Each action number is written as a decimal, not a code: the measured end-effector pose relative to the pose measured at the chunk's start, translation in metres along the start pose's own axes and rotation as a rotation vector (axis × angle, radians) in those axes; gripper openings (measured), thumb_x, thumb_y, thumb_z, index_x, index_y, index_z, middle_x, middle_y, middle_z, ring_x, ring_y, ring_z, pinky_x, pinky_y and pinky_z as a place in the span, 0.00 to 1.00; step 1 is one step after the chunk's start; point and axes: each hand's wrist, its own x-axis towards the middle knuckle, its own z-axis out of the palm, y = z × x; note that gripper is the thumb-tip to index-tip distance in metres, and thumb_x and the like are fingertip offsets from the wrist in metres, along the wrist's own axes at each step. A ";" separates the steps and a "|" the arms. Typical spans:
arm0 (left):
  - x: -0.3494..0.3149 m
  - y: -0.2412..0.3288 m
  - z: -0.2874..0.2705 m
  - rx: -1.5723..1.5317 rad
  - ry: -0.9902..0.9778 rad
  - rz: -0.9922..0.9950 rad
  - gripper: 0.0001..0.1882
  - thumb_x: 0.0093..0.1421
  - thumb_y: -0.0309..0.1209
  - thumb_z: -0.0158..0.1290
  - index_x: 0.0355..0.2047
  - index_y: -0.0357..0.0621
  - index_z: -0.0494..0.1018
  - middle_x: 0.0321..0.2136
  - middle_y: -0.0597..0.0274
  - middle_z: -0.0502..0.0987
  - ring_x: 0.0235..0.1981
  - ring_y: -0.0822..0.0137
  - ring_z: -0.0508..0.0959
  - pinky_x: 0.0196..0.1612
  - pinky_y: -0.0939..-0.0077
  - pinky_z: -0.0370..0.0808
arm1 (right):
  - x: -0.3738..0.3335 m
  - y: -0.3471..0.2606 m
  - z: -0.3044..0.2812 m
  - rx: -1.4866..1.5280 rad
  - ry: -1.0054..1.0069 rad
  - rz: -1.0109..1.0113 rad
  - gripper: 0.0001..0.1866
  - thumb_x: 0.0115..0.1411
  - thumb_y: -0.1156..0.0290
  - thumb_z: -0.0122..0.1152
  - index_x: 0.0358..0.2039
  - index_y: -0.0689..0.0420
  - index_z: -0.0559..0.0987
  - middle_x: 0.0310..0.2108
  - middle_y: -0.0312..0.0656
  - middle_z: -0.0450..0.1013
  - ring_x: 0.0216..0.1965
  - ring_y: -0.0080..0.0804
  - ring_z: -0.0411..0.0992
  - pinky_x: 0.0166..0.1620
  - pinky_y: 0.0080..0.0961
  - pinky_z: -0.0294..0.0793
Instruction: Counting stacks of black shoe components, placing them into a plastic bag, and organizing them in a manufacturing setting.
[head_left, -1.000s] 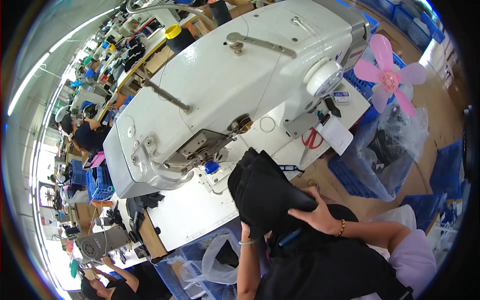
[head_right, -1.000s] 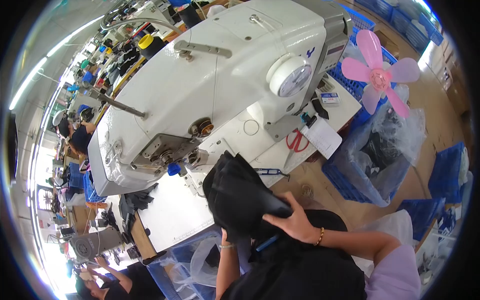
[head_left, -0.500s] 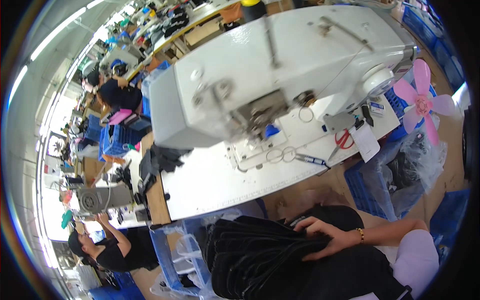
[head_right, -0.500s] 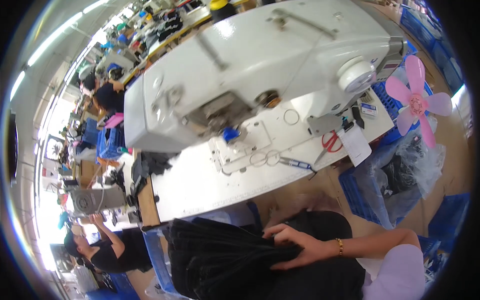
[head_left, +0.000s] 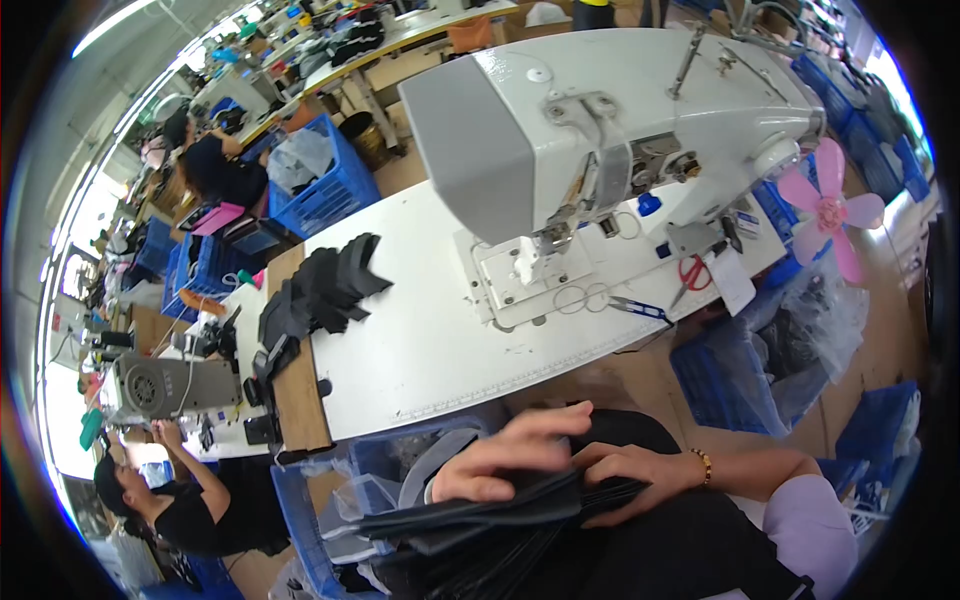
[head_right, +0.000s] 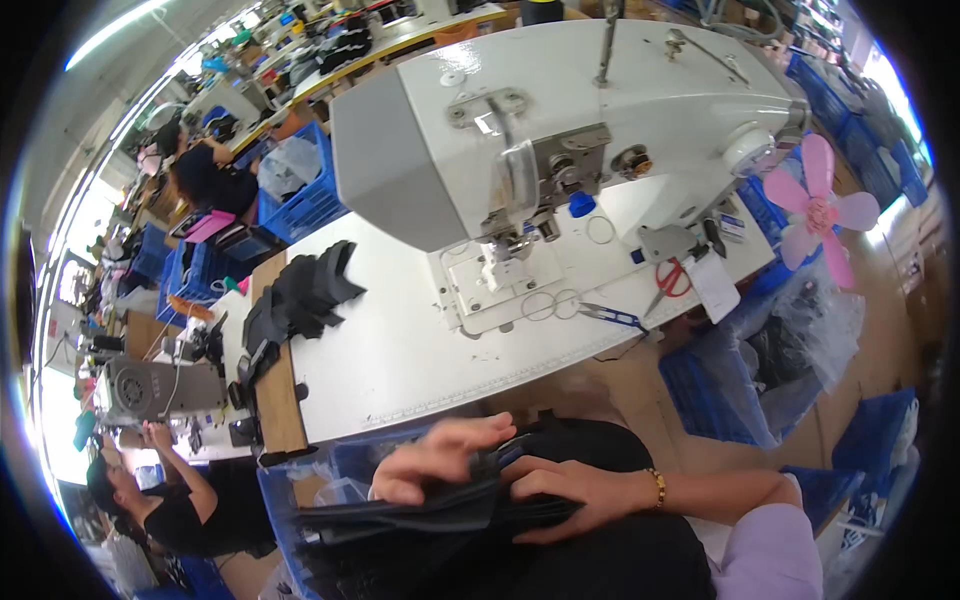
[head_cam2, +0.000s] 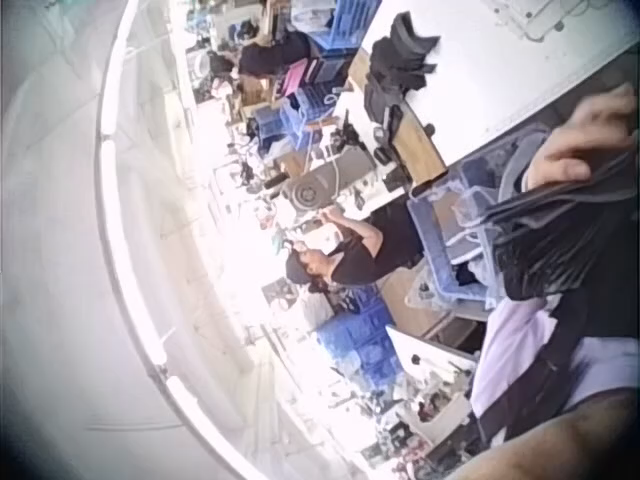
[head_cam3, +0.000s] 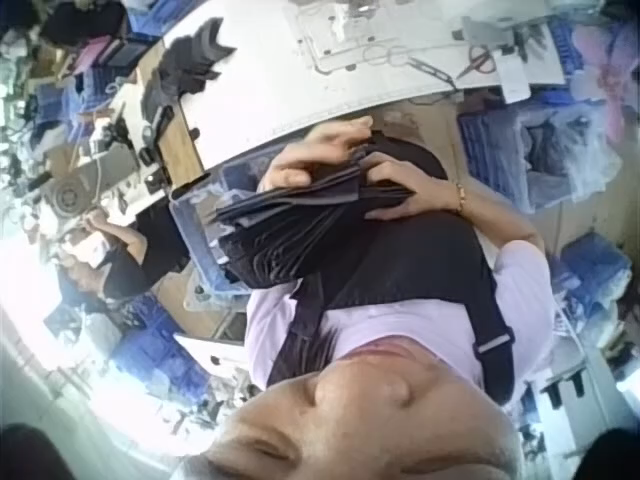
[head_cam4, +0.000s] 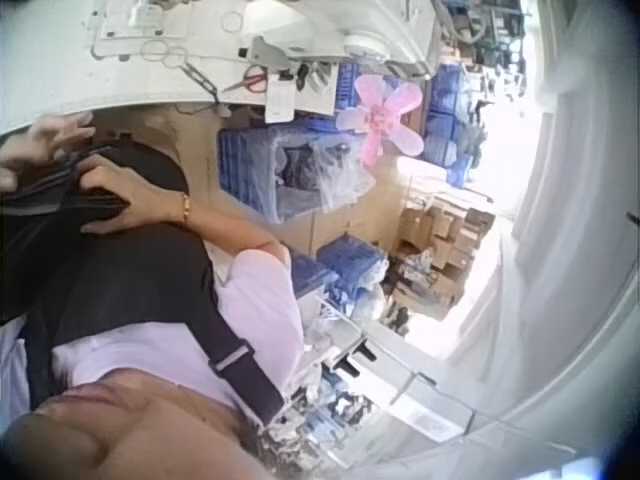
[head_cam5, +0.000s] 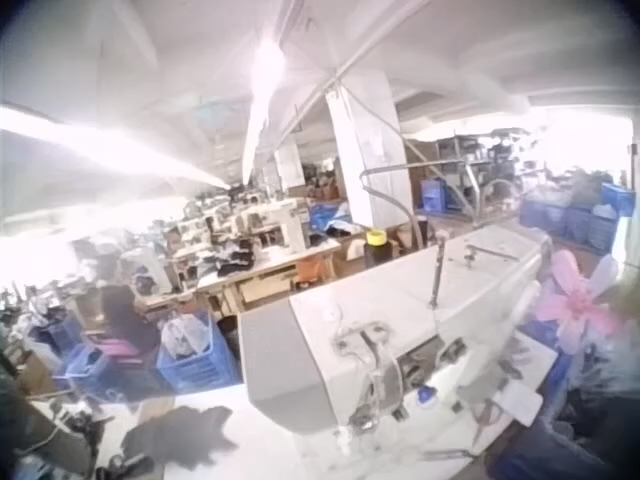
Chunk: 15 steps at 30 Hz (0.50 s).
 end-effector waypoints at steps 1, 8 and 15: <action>0.001 -0.002 -0.016 -0.010 -0.216 -0.018 0.26 0.59 0.40 0.38 0.49 0.30 0.66 0.57 0.36 0.55 0.63 0.44 0.46 0.61 0.47 0.33 | 0.001 -0.002 -0.006 -0.001 -0.086 0.089 0.25 0.49 0.72 0.66 0.45 0.53 0.63 0.50 0.48 0.61 0.46 0.41 0.68 0.46 0.28 0.70; -0.020 0.002 -0.028 -0.067 -0.324 -0.084 0.25 0.56 0.34 0.32 0.42 0.29 0.73 0.46 0.32 0.68 0.51 0.36 0.64 0.58 0.46 0.45 | 0.007 0.094 -0.143 -0.064 0.129 0.695 0.15 0.54 0.74 0.55 0.43 0.60 0.72 0.39 0.46 0.71 0.38 0.39 0.73 0.43 0.31 0.71; -0.033 0.004 -0.031 -0.090 -0.221 -0.074 0.25 0.57 0.34 0.31 0.44 0.31 0.72 0.49 0.36 0.67 0.55 0.42 0.60 0.59 0.51 0.45 | 0.004 0.285 -0.266 -1.268 0.636 0.819 0.16 0.54 0.74 0.46 0.43 0.69 0.67 0.45 0.59 0.63 0.37 0.52 0.71 0.38 0.39 0.73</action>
